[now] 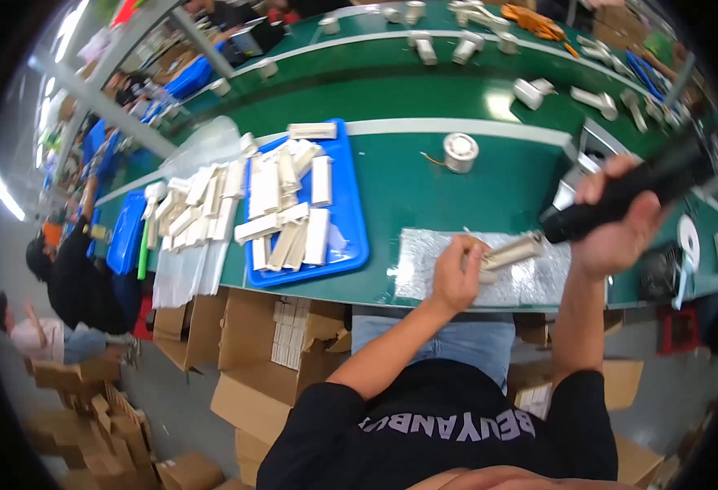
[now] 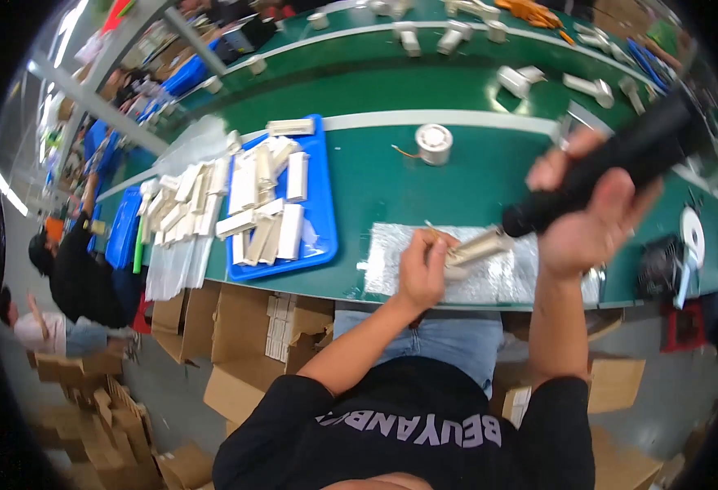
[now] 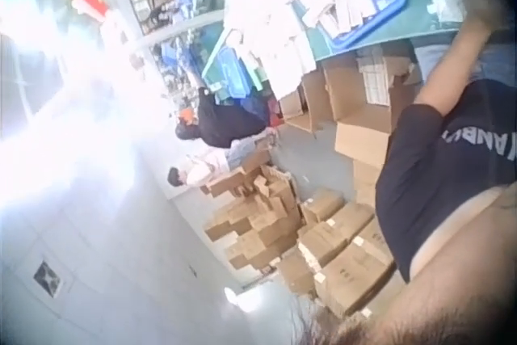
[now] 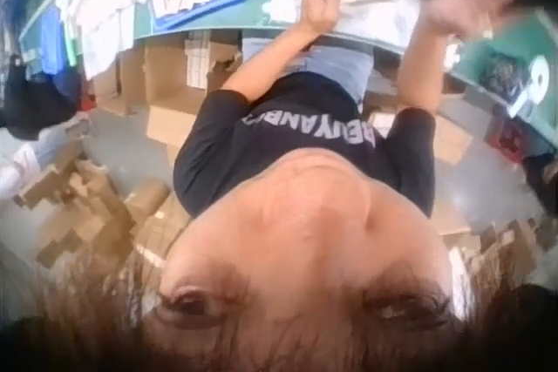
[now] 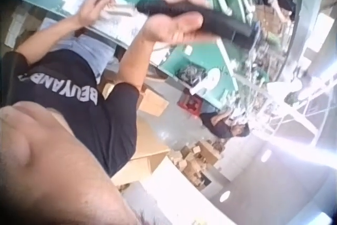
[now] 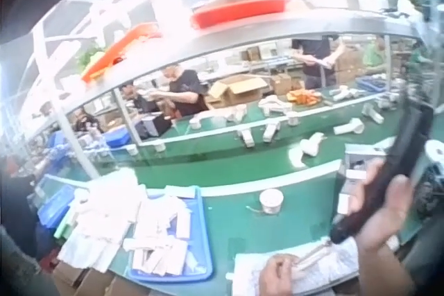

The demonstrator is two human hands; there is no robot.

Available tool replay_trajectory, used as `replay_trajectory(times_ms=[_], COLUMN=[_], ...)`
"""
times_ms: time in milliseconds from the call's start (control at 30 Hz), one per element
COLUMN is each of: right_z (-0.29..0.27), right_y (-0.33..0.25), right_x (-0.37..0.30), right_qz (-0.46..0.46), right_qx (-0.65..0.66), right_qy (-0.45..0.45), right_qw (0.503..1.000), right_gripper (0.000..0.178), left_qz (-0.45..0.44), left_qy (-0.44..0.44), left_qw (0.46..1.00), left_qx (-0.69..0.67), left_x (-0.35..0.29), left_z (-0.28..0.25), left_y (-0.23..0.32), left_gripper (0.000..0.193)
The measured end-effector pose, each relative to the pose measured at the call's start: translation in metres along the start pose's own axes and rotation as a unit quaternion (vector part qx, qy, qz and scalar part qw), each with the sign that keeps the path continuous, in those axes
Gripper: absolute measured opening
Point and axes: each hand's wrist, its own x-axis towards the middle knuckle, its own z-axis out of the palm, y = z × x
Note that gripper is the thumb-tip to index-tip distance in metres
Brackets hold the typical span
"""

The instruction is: The person assembles portable fans by fitting cylindrical motor components into plastic handle casings and driving screws using an electric screwdriver.

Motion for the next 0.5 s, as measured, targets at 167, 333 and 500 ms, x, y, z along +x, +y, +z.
replay_trajectory(times_ms=[167,333,500], right_z=[-0.046,-0.037,-0.050], right_y=[-0.024,-0.035,-0.003], right_x=[0.047,0.078,0.106], right_qz=[0.034,-0.144,-0.288], right_qx=[0.314,-0.230,-0.201], right_qy=[-0.166,-0.040,-0.051], right_qw=[0.934,0.962,0.935], right_gripper=[0.063,0.044,0.055], left_qz=[-0.028,-0.034,-0.022], left_qy=[0.028,0.007,-0.005], left_qw=[0.999,0.999,0.997], left_qx=[-0.007,-0.041,-0.070], left_x=[-0.001,0.005,0.008], left_z=[-0.008,-0.007,-0.003], left_y=[-0.008,0.002,-0.002], left_gripper=[0.011,0.014,0.014])
